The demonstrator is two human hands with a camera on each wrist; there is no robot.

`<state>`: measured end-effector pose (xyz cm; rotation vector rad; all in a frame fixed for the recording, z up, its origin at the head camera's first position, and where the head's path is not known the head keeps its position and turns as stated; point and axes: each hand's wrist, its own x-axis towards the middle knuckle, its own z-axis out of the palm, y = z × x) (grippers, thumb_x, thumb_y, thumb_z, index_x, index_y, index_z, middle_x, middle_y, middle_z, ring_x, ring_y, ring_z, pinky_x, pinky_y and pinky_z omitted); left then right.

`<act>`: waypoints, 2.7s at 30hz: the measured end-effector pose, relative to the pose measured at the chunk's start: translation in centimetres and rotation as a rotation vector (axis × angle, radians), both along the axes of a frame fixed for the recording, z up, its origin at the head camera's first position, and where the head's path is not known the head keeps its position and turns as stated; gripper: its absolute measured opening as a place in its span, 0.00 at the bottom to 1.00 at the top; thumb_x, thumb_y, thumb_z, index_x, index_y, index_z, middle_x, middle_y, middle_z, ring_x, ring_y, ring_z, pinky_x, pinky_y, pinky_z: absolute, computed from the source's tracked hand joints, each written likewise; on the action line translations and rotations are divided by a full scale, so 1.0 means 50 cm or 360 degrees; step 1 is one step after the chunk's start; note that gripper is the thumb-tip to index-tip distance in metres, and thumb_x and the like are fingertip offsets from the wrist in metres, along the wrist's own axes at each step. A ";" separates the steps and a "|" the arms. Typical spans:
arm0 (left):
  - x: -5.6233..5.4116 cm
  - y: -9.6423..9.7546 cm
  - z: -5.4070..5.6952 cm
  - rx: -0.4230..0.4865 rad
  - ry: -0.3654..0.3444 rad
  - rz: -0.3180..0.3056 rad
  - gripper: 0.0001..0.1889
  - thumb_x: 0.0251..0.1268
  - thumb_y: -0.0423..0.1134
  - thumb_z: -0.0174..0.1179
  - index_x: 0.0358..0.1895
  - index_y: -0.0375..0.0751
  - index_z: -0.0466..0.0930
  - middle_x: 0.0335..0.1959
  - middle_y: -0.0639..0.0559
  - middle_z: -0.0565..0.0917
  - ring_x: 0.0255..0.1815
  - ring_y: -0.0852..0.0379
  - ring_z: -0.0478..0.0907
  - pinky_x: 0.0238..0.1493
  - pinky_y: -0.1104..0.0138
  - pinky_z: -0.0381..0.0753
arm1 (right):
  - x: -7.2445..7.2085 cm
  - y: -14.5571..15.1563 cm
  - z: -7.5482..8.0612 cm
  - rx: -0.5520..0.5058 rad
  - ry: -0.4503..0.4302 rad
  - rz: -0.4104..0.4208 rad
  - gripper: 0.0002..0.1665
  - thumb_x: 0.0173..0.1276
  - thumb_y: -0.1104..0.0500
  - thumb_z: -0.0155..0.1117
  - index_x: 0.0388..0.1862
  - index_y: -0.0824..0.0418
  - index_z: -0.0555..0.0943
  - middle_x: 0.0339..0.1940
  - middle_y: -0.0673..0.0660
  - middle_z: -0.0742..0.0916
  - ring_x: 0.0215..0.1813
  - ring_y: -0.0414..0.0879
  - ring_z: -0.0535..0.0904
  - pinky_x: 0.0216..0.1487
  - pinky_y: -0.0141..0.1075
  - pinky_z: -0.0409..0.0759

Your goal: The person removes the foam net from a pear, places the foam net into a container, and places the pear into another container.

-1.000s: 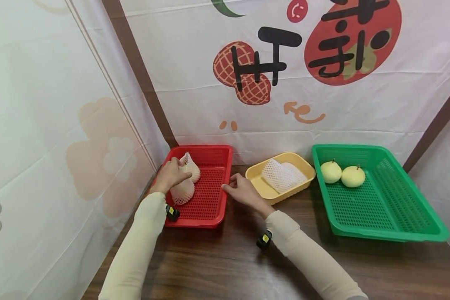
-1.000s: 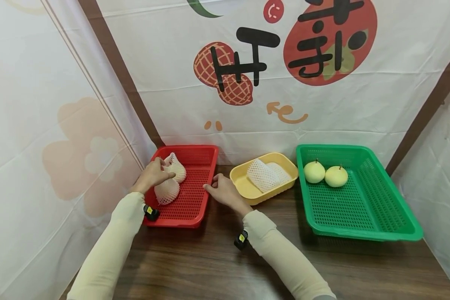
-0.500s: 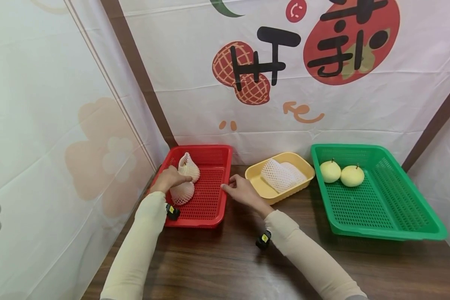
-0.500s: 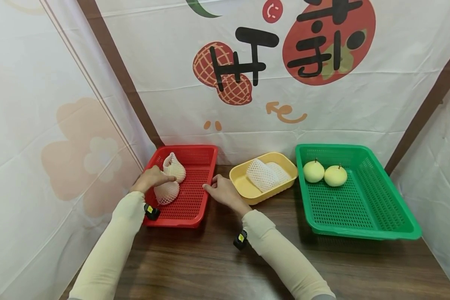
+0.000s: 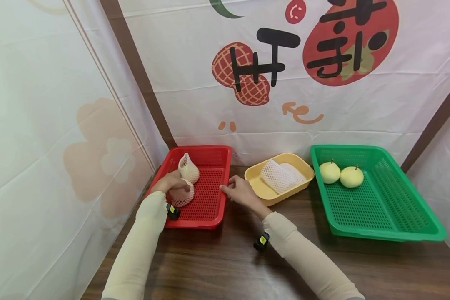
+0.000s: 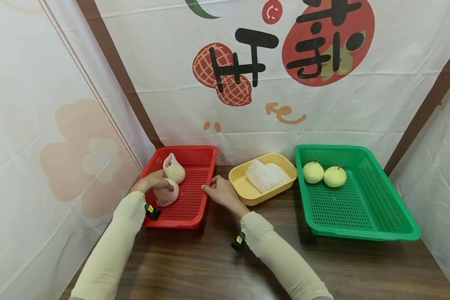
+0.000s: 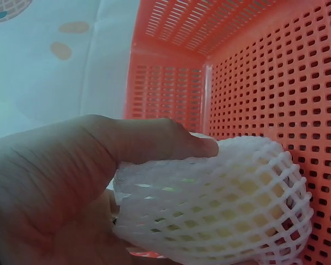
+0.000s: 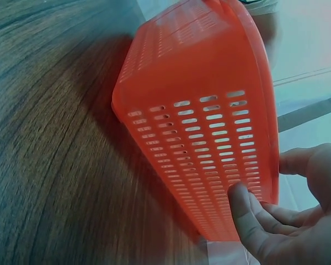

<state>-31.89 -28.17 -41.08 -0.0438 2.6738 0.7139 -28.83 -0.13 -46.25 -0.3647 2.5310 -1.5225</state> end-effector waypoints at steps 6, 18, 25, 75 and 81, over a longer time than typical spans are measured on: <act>-0.005 0.003 -0.007 0.0048 -0.0106 0.0039 0.45 0.66 0.45 0.68 0.79 0.29 0.55 0.75 0.28 0.68 0.74 0.33 0.68 0.68 0.38 0.77 | 0.002 -0.005 0.004 -0.0093 -0.0111 -0.0047 0.25 0.77 0.52 0.69 0.60 0.70 0.78 0.41 0.59 0.91 0.46 0.63 0.91 0.36 0.36 0.86; -0.005 0.004 -0.015 0.0166 -0.0111 0.0128 0.43 0.65 0.38 0.71 0.78 0.32 0.57 0.75 0.28 0.68 0.70 0.30 0.73 0.55 0.39 0.86 | 0.000 -0.017 0.001 -0.0545 -0.0318 -0.0087 0.26 0.76 0.63 0.68 0.63 0.80 0.73 0.41 0.64 0.89 0.31 0.43 0.87 0.52 0.59 0.88; -0.005 0.005 -0.014 0.0161 -0.0136 0.0160 0.46 0.66 0.39 0.70 0.82 0.34 0.53 0.78 0.27 0.65 0.71 0.28 0.73 0.55 0.39 0.86 | -0.004 -0.020 0.000 -0.0630 -0.0373 -0.0090 0.26 0.75 0.66 0.68 0.63 0.81 0.71 0.35 0.56 0.85 0.30 0.42 0.86 0.52 0.58 0.89; 0.022 0.029 0.029 -0.0152 0.0118 -0.0040 0.33 0.62 0.48 0.71 0.64 0.32 0.72 0.65 0.29 0.78 0.52 0.41 0.80 0.44 0.51 0.87 | -0.002 -0.019 -0.005 -0.0579 -0.0335 -0.0117 0.27 0.76 0.62 0.69 0.63 0.78 0.72 0.34 0.55 0.84 0.29 0.42 0.83 0.49 0.53 0.90; 0.030 0.040 0.041 -0.0037 0.0091 -0.0011 0.35 0.64 0.46 0.71 0.67 0.31 0.69 0.68 0.26 0.74 0.59 0.34 0.81 0.42 0.49 0.91 | 0.001 -0.020 -0.008 -0.0564 -0.0314 -0.0128 0.26 0.76 0.61 0.70 0.62 0.77 0.73 0.34 0.56 0.85 0.28 0.42 0.83 0.45 0.49 0.91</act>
